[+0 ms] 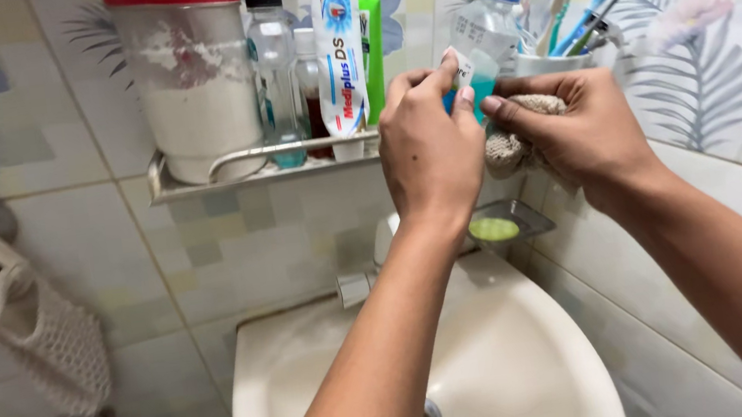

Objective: The person picks various toiletries and grooming items from a blue basin, wipes each with a cloth, and places them on a wall-mounted shelf above the sink. Items handled include bottles, tubes, combs, and a sponge.

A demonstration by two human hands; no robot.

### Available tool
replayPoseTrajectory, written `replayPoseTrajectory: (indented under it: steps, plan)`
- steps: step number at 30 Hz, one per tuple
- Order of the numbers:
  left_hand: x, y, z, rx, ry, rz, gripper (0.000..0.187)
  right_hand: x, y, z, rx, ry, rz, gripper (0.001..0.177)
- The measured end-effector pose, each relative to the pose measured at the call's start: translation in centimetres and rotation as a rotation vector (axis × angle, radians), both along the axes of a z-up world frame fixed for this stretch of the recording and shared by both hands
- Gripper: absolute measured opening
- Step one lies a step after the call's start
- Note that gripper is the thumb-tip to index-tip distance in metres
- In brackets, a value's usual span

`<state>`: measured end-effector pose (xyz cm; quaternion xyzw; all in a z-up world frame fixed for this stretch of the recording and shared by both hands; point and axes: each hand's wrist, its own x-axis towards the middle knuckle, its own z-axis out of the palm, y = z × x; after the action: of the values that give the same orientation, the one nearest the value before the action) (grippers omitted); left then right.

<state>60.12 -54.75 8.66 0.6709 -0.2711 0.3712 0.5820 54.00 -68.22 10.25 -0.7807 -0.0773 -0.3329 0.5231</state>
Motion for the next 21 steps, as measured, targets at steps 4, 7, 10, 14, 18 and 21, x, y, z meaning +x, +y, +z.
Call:
replayPoseTrajectory:
  steps: [4, 7, 10, 14, 18, 21]
  plan:
    - [3.5, -1.1, 1.7, 0.039, -0.042, 0.064, 0.034, 4.6, -1.7, 1.5, -0.073, -0.017, -0.049, 0.032]
    - [5.1, -1.6, 2.4, 0.117, -0.062, 0.139, 0.029, 7.4, -3.0, 2.5, -0.130, 0.019, -0.040, 0.034]
    - [6.3, -2.0, 2.5, 0.245, 0.015, 0.160, 0.014, 9.4, -4.4, 3.0, -0.256, 0.078, -0.086, 0.035]
    - [7.5, -3.0, 2.0, 0.354, 0.027, 0.195, 0.010, 11.2, -5.7, 3.0, -0.301, 0.198, -0.053, 0.033]
    - [8.3, -3.4, 1.4, 0.436, 0.011, 0.230, 0.010, 12.4, -6.1, 2.7, -0.340, 0.281, -0.091, 0.034]
    - [8.7, -3.6, 1.1, 0.478, 0.028, 0.230, 0.010, 12.9, -6.3, 3.0, -0.446, 0.311, -0.150, 0.037]
